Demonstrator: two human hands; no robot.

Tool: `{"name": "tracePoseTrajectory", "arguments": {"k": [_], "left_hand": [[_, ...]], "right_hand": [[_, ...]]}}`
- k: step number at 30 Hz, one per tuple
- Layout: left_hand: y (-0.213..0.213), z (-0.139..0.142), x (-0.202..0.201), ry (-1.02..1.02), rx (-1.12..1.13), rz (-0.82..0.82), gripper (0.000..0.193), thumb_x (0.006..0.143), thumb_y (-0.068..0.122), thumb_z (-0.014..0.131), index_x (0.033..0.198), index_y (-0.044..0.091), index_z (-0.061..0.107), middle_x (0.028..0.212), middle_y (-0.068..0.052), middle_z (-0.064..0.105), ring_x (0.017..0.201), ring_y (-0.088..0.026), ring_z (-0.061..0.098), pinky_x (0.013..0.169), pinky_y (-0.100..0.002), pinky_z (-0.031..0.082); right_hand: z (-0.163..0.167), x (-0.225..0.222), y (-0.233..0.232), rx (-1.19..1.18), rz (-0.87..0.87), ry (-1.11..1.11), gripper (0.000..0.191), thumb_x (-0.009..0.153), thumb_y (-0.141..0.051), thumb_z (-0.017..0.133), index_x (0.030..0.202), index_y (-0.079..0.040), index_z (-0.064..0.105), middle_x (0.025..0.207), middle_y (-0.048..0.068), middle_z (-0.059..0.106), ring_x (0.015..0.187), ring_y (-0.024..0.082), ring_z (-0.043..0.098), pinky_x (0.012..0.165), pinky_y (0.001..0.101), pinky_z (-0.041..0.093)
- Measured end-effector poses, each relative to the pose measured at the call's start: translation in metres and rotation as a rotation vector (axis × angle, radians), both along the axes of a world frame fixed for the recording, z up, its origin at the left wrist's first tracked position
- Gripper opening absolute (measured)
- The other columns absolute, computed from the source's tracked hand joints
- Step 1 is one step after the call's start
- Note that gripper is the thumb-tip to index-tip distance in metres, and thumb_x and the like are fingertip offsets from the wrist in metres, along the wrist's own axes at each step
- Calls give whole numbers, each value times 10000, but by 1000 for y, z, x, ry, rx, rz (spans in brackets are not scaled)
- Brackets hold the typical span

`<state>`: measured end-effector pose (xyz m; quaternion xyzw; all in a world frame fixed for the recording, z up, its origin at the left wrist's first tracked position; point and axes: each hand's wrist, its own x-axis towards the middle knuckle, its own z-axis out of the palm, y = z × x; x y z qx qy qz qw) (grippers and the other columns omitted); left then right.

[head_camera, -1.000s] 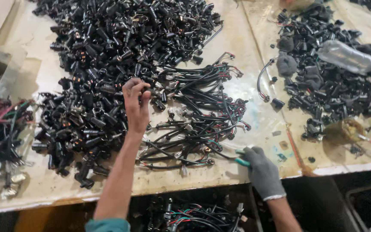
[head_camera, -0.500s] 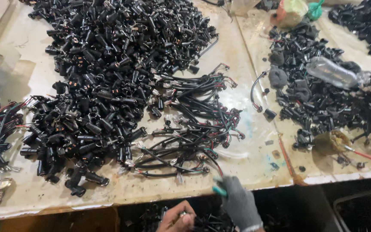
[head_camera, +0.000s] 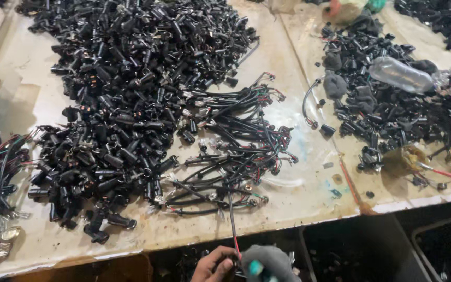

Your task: The person repeatedly picks up black wires with colored inner strands from a pile on a workbench, uses a pair of pliers to cut the ends, and places the trimmed wires into a container below. The process is continuous and repetitive.

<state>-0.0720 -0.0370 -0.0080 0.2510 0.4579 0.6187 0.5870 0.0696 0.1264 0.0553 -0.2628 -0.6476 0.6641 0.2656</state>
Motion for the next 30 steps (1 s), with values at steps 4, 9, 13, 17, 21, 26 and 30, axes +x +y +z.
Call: {"name": "tracePoseTrajectory", "arguments": {"k": [4, 9, 13, 17, 21, 26, 30], "left_hand": [[-7, -4, -4, 338, 62, 46, 253, 1044, 237, 594, 1174, 33, 668, 932, -30, 737, 879, -79, 667, 797, -250, 520], [-5, 3, 1, 441, -79, 148, 252, 1010, 223, 617, 1165, 44, 703, 795, -13, 692, 733, -60, 577, 682, -232, 483], [7, 18, 13, 127, -86, 168, 266, 990, 252, 638, 1131, 36, 703, 795, -4, 678, 647, -72, 531, 596, -242, 427], [1, 36, 8, 147, -69, 201, 294, 990, 286, 637, 1146, 41, 686, 813, 12, 640, 656, -63, 499, 582, -244, 413], [-3, 43, -3, 208, -62, 176, 309, 1029, 314, 611, 1156, 38, 662, 841, 18, 651, 716, -47, 531, 645, -232, 463], [10, 36, 3, -81, -85, 66, 347, 1032, 345, 611, 1158, 25, 654, 839, 34, 610, 702, -36, 487, 614, -211, 372], [3, 38, 10, -66, -94, 97, 341, 992, 333, 619, 1118, 18, 649, 821, 62, 609, 614, -35, 462, 526, -210, 329]], "right_hand": [[10, -4, -11, 660, 279, 46, 218, 885, -133, 687, 1097, -91, 659, 828, 117, 711, 679, 284, 696, 574, 365, 549], [18, -25, -21, -78, -106, 164, 208, 877, -129, 686, 1080, -85, 674, 834, 102, 714, 690, 254, 709, 588, 348, 560], [26, -23, -27, -505, -156, 639, 201, 871, -126, 685, 1066, -80, 686, 838, 91, 716, 698, 231, 719, 598, 335, 569], [34, -18, -33, -292, 3, 388, 195, 865, -122, 684, 1053, -75, 697, 843, 79, 718, 707, 207, 730, 609, 321, 578], [43, -19, -20, 482, 89, -167, 217, 827, -143, 738, 1036, -85, 726, 819, 55, 735, 689, 166, 758, 599, 303, 589], [43, -8, 13, 676, 474, 132, 319, 844, -110, 724, 1153, -83, 654, 964, 77, 688, 837, 264, 690, 694, 379, 535], [35, -5, 2, 38, 252, 401, 155, 881, -88, 673, 1002, -95, 577, 864, 46, 551, 745, 237, 520, 646, 390, 413]]}}
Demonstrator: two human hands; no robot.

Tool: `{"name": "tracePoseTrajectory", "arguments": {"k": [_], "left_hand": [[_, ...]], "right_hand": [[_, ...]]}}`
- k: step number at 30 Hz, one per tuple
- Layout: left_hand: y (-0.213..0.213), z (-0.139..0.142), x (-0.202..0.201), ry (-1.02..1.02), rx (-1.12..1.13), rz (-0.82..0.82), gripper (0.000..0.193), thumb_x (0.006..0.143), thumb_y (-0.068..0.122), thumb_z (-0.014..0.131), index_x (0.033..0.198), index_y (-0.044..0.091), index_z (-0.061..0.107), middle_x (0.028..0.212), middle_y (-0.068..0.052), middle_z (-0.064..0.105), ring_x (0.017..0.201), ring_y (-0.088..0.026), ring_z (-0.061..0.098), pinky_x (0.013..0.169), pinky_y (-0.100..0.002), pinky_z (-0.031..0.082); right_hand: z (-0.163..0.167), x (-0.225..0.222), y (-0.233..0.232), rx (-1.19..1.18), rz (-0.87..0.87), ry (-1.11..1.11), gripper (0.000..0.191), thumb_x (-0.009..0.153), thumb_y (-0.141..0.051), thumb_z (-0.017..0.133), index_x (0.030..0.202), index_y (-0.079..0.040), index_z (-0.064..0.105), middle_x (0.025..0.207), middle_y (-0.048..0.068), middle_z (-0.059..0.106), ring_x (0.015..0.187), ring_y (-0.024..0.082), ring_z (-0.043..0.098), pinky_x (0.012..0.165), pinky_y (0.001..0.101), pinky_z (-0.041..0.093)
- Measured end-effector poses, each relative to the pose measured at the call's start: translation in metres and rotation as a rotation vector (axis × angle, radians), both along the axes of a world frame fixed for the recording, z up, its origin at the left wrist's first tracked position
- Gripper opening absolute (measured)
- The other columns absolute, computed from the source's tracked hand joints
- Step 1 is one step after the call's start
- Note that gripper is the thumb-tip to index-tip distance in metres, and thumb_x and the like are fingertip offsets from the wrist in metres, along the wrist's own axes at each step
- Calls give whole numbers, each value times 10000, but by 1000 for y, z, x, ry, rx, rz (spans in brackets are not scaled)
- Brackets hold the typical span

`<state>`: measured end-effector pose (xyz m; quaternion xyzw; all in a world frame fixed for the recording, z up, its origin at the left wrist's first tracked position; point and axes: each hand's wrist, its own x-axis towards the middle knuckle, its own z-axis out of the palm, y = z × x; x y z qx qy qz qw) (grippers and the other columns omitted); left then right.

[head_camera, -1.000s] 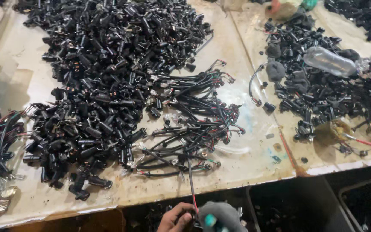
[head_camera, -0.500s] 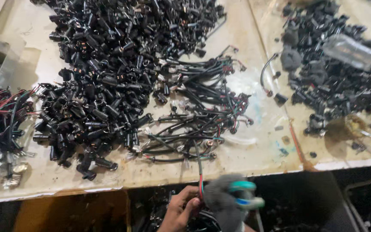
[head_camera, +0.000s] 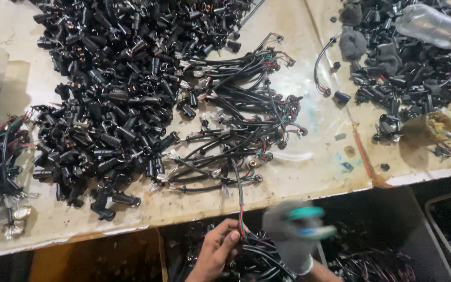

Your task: The person repeatedly picks up black wires with colored inner strands from a pile on a workbench, uses a pair of pliers to cut the ends, and places the trimmed wires into a container below. The process is continuous and repetitive.

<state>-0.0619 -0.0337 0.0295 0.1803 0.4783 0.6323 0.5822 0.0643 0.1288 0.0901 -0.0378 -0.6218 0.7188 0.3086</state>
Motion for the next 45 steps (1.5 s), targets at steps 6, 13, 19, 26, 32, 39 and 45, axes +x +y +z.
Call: {"name": "tracePoseTrajectory", "arguments": {"k": [6, 13, 19, 26, 32, 39, 45], "left_hand": [[1, 4, 1, 182, 74, 60, 286, 1028, 289, 620, 1121, 20, 648, 707, 57, 525, 591, -35, 426, 518, -218, 332], [10, 37, -12, -193, 48, 20, 546, 1005, 248, 623, 1486, 30, 485, 722, 22, 561, 577, -66, 475, 494, -230, 356], [22, 64, -2, 1084, 414, -615, 716, 1002, 185, 615, 1642, 90, 309, 871, -197, 653, 704, -359, 654, 611, -404, 512], [-61, -6, -16, 1882, 285, -548, 242, 877, 252, 675, 1030, 70, 716, 1020, -140, 646, 952, -291, 676, 709, -414, 497], [-34, 17, -74, 1107, -13, -1102, 166, 947, 109, 626, 1104, 93, 680, 1056, -91, 714, 980, -283, 726, 795, -402, 560], [160, 29, -245, 2331, -113, 149, 421, 755, 29, 638, 1153, 154, 691, 1455, -199, 554, 1434, -342, 411, 1144, -556, 366], [147, 22, -263, 1678, 25, 14, 369, 899, 14, 676, 1262, 65, 633, 1402, -148, 600, 1340, -334, 547, 1153, -423, 452]], "right_hand": [[-1, -26, -37, -724, -182, 370, 129, 887, -75, 609, 935, -111, 495, 674, 2, 344, 555, 150, 287, 514, 354, 278], [-4, -44, 40, 686, -678, -326, 167, 957, -62, 606, 1122, -64, 581, 829, 82, 647, 680, 209, 673, 584, 378, 542], [-26, -96, 131, 1035, -403, -906, 197, 852, -172, 669, 1033, -93, 684, 851, 142, 707, 758, 344, 700, 685, 441, 540], [-19, -60, 153, 502, -84, -1082, 253, 801, -375, 719, 886, -147, 787, 662, 134, 743, 621, 299, 733, 631, 412, 567], [-35, -29, 71, 919, -444, -951, 340, 779, -247, 738, 1069, -108, 626, 877, 153, 715, 746, 379, 713, 653, 482, 559], [-28, -28, 77, 1194, -71, -1191, 391, 846, -164, 729, 1203, -122, 575, 903, 126, 717, 779, 365, 729, 681, 495, 568], [-46, -18, 102, 592, -415, -806, 535, 839, -128, 694, 1361, -139, 581, 923, 209, 754, 803, 355, 766, 656, 424, 592]]}}
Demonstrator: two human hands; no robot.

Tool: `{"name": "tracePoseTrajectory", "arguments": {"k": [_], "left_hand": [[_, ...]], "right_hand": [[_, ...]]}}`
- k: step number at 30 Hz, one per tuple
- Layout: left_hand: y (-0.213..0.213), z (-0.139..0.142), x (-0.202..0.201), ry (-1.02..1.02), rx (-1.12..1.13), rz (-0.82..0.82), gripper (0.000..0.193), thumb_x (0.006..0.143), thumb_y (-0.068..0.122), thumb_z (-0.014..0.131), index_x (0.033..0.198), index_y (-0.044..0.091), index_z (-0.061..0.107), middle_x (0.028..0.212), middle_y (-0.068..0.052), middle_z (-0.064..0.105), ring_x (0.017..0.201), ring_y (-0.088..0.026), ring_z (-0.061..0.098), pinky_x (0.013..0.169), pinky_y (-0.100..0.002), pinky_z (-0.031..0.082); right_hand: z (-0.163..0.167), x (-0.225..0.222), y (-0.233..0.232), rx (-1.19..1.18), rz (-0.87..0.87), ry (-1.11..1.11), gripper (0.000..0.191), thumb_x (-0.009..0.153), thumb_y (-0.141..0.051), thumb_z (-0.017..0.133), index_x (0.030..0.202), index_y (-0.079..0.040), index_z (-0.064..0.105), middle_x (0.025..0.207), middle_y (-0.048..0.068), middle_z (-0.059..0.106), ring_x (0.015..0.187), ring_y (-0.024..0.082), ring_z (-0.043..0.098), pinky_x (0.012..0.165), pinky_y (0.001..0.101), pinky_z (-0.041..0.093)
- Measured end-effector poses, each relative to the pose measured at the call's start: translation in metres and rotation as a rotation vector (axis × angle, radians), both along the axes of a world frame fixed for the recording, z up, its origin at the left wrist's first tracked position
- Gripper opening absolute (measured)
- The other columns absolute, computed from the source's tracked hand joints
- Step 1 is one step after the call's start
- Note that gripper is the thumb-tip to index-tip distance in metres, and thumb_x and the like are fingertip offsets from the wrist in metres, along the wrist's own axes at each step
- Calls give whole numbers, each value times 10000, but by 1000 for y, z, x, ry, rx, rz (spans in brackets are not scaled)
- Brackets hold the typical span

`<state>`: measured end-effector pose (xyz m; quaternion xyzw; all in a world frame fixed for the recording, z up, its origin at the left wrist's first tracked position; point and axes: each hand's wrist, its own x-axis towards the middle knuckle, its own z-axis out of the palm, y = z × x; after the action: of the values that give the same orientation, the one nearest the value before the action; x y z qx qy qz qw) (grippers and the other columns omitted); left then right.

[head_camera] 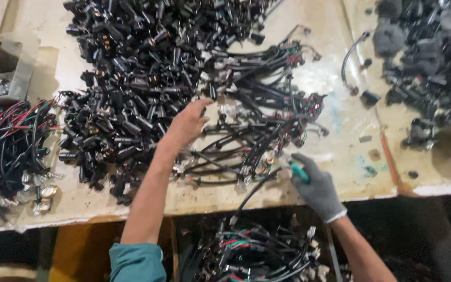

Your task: The person repeatedly picks up black wires with colored inner strands from a pile on a workbench, uses a pair of pliers to cut the ends, and places the trimmed wires into a container below. The process is continuous and repetitive.

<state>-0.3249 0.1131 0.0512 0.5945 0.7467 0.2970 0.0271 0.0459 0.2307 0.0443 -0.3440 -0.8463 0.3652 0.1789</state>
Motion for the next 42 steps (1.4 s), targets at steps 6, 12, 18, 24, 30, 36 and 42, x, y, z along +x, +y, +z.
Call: {"name": "tracePoseTrajectory", "arguments": {"k": [6, 12, 18, 24, 30, 36, 42], "left_hand": [[-13, 18, -12, 283, 84, -71, 483, 722, -82, 641, 1175, 79, 692, 1363, -145, 613, 1274, -352, 573, 1028, -421, 479], [11, 20, -27, 211, -27, -154, 290, 856, 157, 748, 1128, 73, 690, 1152, -103, 683, 1162, -311, 609, 990, -421, 472], [-46, 30, 102, -1255, -302, 173, 423, 1051, 131, 549, 1465, 115, 469, 1040, -203, 587, 823, -385, 566, 766, -620, 434], [-143, 12, 221, -1289, -196, -113, 372, 1021, 313, 608, 1310, 82, 636, 821, -80, 643, 752, -123, 625, 723, -274, 542], [-149, 13, 240, -1223, 114, -255, 223, 1088, 146, 536, 1213, -10, 635, 1055, -88, 681, 894, -151, 629, 773, -330, 526], [-145, 14, 252, -939, -11, -53, 244, 1033, 125, 596, 1246, 23, 657, 774, -113, 634, 645, -137, 585, 604, -322, 472], [-145, 6, 257, -989, 68, -218, 282, 1048, 171, 606, 1284, 24, 653, 850, -127, 681, 720, -215, 653, 671, -346, 538]], "right_hand": [[-10, -6, -10, -45, -167, -50, 473, 835, -134, 692, 1301, -130, 616, 913, 183, 750, 679, 339, 759, 644, 418, 580], [-15, -8, -19, 155, -112, 59, 435, 856, -118, 684, 1288, -124, 630, 939, 187, 745, 821, 332, 760, 686, 419, 585], [5, -4, -23, -899, -418, 395, 371, 840, -85, 659, 1210, -53, 675, 684, 25, 584, 443, 81, 407, 369, 250, 284], [52, -6, -103, -709, -304, 625, 196, 860, -61, 667, 1048, -82, 615, 694, 4, 563, 480, 93, 475, 404, 254, 357], [65, 11, -102, 377, 746, 329, 276, 879, -135, 746, 1140, -85, 669, 888, 71, 699, 699, 236, 662, 567, 372, 474], [56, 12, -122, -226, 127, 584, 166, 967, -162, 604, 1108, -75, 609, 856, 81, 662, 681, 183, 635, 564, 321, 497], [65, 14, -141, -904, 24, 1352, 147, 994, -97, 665, 1039, -135, 531, 724, 1, 461, 553, 129, 392, 503, 313, 356]]}}
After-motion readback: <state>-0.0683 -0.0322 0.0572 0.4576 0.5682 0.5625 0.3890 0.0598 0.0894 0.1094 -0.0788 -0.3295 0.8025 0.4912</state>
